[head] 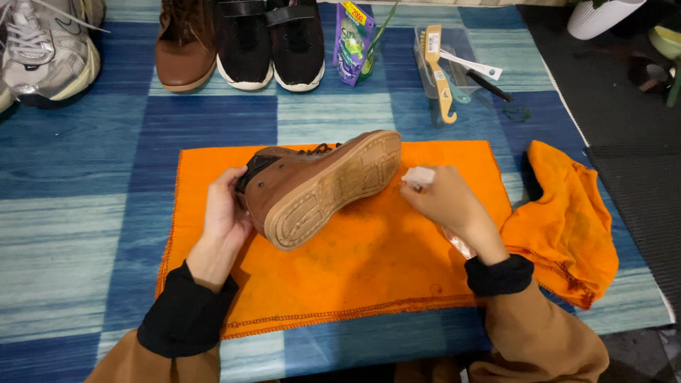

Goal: The person cleans the sole of a brown shoe by spraying it with a liquid and scrubbing with a brush. They repeatedly apply the spray and scrub the sole on an orange cloth placed on a blue checkered mat.

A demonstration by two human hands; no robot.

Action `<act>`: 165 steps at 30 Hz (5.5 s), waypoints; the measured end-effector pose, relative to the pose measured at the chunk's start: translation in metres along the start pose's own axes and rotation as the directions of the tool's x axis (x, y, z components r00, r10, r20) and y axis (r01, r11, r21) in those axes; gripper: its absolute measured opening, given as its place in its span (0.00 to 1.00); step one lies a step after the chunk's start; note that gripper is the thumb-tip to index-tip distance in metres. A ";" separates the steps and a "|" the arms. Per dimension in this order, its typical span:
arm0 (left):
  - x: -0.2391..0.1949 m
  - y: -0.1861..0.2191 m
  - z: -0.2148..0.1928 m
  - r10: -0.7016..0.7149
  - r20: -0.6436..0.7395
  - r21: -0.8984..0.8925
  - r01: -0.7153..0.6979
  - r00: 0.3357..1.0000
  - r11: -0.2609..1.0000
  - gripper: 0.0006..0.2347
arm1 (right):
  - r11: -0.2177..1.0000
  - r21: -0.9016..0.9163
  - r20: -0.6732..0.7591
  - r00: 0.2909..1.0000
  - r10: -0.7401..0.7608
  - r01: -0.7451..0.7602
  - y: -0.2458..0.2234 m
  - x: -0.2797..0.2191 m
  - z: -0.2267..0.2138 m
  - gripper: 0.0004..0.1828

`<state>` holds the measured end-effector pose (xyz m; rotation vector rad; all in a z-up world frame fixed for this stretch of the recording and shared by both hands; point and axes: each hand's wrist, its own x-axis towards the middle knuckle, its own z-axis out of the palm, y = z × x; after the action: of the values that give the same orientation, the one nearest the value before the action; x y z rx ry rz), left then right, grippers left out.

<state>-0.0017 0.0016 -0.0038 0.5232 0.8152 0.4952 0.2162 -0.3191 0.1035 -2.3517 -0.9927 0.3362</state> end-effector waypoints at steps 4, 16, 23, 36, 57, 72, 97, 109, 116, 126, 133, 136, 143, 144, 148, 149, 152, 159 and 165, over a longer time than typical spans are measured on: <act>0.008 -0.002 -0.008 0.008 -0.008 -0.011 -0.008 1.000 1.000 0.11 | 0.995 -0.083 0.045 0.997 0.060 -0.057 0.005 0.002 -0.004 0.14; 0.018 -0.005 -0.013 0.018 -0.009 0.016 -0.018 1.000 1.000 0.14 | 0.962 0.255 0.038 0.993 -0.113 0.100 -0.060 -0.028 0.001 0.08; 0.008 -0.002 -0.001 0.026 -0.008 0.023 -0.026 1.000 0.999 0.11 | 0.980 0.186 0.147 0.983 -0.106 0.077 -0.087 -0.029 0.028 0.08; -0.004 0.001 0.006 0.007 -0.040 0.010 -0.007 0.999 1.000 0.10 | 0.998 -0.008 0.323 0.944 -0.062 0.069 -0.150 -0.050 0.021 0.11; 0.003 -0.001 -0.001 0.018 -0.003 0.033 -0.017 1.000 0.999 0.10 | 0.989 0.045 0.287 0.946 -0.149 0.142 -0.144 -0.056 0.045 0.08; -0.007 0.004 0.009 0.016 -0.024 0.055 -0.015 1.000 0.998 0.11 | 0.992 0.121 0.102 0.994 -0.036 0.023 -0.143 -0.038 0.015 0.09; -0.032 0.004 0.023 0.028 0.052 -0.078 -0.024 0.998 0.997 0.03 | 0.828 0.517 -0.270 0.959 -0.082 0.216 -0.013 0.085 -0.101 0.12; -0.015 -0.007 0.015 0.009 0.078 -0.094 -0.002 0.997 0.996 0.02 | 0.682 0.649 -0.491 0.870 0.035 0.338 0.038 0.289 -0.035 0.19; -0.035 0.005 0.025 -0.023 0.036 -0.082 0.026 0.999 0.996 0.04 | 0.679 0.574 -0.621 0.784 -0.001 0.456 0.074 0.347 -0.021 0.16; -0.033 0.004 0.025 -0.040 0.026 -0.071 0.042 0.999 0.997 0.04 | 0.735 0.487 -0.551 0.819 -0.161 0.472 0.071 0.345 -0.021 0.10; -0.019 -0.002 0.018 -0.031 0.046 -0.098 0.035 0.998 0.995 0.04 | 0.828 0.468 -0.298 0.937 -0.181 0.309 0.032 0.249 -0.067 0.40; -0.011 -0.007 0.014 -0.068 -0.041 -0.095 0.064 0.997 0.993 0.14 | 0.875 0.344 -0.345 0.913 -0.219 0.340 0.087 0.246 -0.082 0.53; -0.029 -0.002 0.022 -0.032 0.032 -0.080 0.035 0.999 0.996 0.03 | 0.919 -0.370 -0.233 0.971 0.053 -0.139 0.119 0.183 -0.102 0.20; -0.028 -0.001 0.022 -0.022 0.040 -0.096 0.026 0.999 0.995 0.04 | 0.882 -0.404 -0.228 0.960 0.160 -0.243 0.114 0.176 -0.099 0.26; -0.038 0.004 0.027 -0.027 0.013 -0.053 0.028 1.000 0.998 0.04 | 0.895 -0.304 -0.202 0.941 0.273 -0.325 0.077 0.148 -0.094 0.27; -0.037 0.003 0.026 -0.030 0.021 -0.051 0.031 0.999 0.998 0.04 | 0.946 -0.136 -0.185 0.945 0.268 -0.295 0.073 0.144 -0.093 0.23; -0.043 0.006 0.030 -0.021 0.022 -0.031 0.022 1.000 0.999 0.04 | 0.976 0.051 -0.267 0.939 0.216 -0.210 0.097 0.147 -0.090 0.13; -0.052 0.010 0.033 -0.013 0.015 -0.031 0.014 1.000 0.999 0.04 | 0.911 0.404 -0.411 0.872 0.267 -0.088 0.114 0.141 -0.092 0.04; -0.038 0.003 0.027 -0.031 0.029 -0.057 0.033 0.999 0.998 0.03 | 0.853 0.522 -0.384 0.892 0.238 -0.003 0.135 0.124 -0.095 0.04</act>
<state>-0.0036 -0.0253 0.0342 0.4621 0.7790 0.4793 0.4207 -0.3446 0.1002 -1.8779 -0.4582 0.0877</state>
